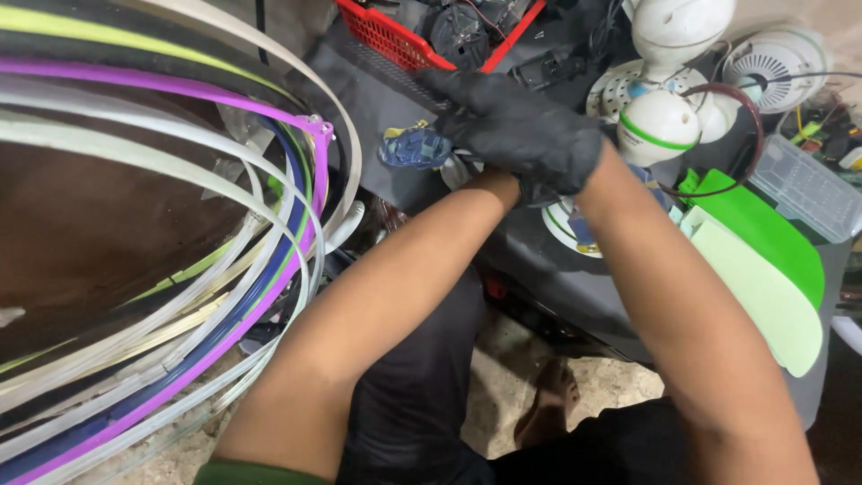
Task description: The person cleans the white motor housing of a fan with a cloth, then attaches three green fan blades to the motor hub one by one. The person is sitting on the floor in a workshop environment.
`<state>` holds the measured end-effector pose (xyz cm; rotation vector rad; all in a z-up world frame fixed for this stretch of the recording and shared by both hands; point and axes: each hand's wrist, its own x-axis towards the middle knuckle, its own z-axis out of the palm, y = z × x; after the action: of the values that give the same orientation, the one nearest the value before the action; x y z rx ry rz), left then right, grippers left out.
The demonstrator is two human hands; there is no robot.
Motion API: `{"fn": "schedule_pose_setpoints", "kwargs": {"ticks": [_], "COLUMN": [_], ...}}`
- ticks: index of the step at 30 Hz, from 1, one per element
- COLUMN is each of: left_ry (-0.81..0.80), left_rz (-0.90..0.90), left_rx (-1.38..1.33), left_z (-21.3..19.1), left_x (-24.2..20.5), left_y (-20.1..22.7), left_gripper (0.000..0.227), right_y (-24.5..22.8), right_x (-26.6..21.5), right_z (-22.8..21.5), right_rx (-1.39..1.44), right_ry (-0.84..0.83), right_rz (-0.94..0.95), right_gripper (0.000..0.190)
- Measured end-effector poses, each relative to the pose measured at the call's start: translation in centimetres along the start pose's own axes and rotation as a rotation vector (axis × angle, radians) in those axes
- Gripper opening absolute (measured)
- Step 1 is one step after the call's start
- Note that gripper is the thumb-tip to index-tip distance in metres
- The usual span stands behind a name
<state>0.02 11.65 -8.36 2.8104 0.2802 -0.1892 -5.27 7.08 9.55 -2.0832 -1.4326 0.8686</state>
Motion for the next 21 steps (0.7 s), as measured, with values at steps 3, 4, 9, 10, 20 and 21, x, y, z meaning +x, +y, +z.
{"fn": "schedule_pose_setpoints", "kwargs": {"ticks": [3,4,9,10,20,21], "left_ry": [0.026,0.035,0.081,0.062,0.022,0.024], "left_rz": [-0.019,-0.025,-0.061,0.075,0.187,0.185], "left_rx": [0.088,0.116,0.223,0.0,-0.206,-0.206], "left_z": [0.1,0.2,3.0,-1.5,-10.7,-10.0], "left_x": [0.4,0.5,2.1,-1.8,-9.4,-8.8], "left_y": [0.0,0.0,-1.0,0.3,2.9,2.5], "left_gripper": [0.047,0.045,0.035,0.052,0.053,0.053], "right_y": [0.9,1.7,1.8,2.1,9.2,9.2], "right_x": [-3.2,-4.4,-11.0,-12.0,-13.5,-13.4], "right_z": [-1.9,-2.3,-2.8,-2.5,0.3,-0.2], "right_rx": [-0.325,-0.426,-0.644,-0.636,-0.669,-0.669], "right_ry": [0.204,0.303,0.43,0.461,0.514,0.515], "right_rz": [-0.447,-0.44,-0.12,-0.1,0.117,0.115], "right_gripper": [0.037,0.041,0.027,0.007,0.043,0.043]}}
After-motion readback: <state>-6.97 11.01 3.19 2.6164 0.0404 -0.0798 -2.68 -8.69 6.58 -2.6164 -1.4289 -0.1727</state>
